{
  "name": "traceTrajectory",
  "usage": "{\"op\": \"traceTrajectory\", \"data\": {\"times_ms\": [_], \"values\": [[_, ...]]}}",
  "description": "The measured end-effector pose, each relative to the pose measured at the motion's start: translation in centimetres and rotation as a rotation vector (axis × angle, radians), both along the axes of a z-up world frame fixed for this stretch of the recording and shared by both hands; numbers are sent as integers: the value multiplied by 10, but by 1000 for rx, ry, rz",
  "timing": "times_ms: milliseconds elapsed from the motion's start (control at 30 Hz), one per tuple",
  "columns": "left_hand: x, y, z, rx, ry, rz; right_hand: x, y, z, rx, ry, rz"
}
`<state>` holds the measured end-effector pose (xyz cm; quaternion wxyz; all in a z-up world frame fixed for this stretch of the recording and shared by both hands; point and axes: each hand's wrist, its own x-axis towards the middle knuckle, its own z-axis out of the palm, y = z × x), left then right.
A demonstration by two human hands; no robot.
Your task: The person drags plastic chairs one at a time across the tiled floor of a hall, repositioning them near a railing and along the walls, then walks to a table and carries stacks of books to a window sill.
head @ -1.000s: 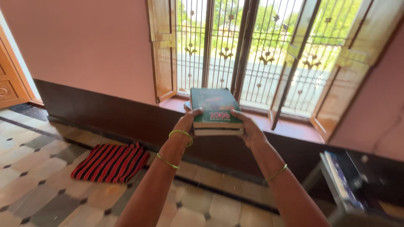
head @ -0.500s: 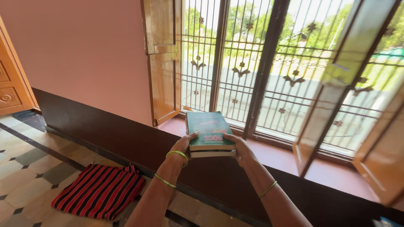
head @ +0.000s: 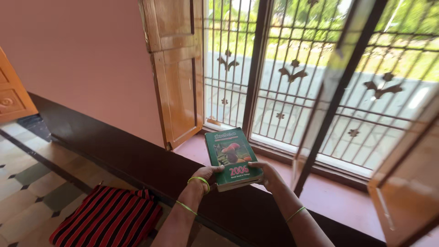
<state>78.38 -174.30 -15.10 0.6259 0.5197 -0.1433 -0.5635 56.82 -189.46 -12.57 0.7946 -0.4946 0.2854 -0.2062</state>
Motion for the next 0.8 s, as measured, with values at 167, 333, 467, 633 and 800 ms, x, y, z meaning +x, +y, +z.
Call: {"op": "traceTrajectory", "data": {"times_ms": [167,333,467,633,800], "values": [[45,-78,-74,84,57,54,49,-91,-76,53,90,-7],[79,-150,-130,88,190,106,92,-171,-144,165,118,62],[109,-209,-164,155,172,94,122,-226,-172,198,141,64],[138,-258,-189,102,21,150,151,-268,-171,-123,271,31],[141,-271,-237,323,-356,58,191,-247,-201,-1056,711,92]]}}
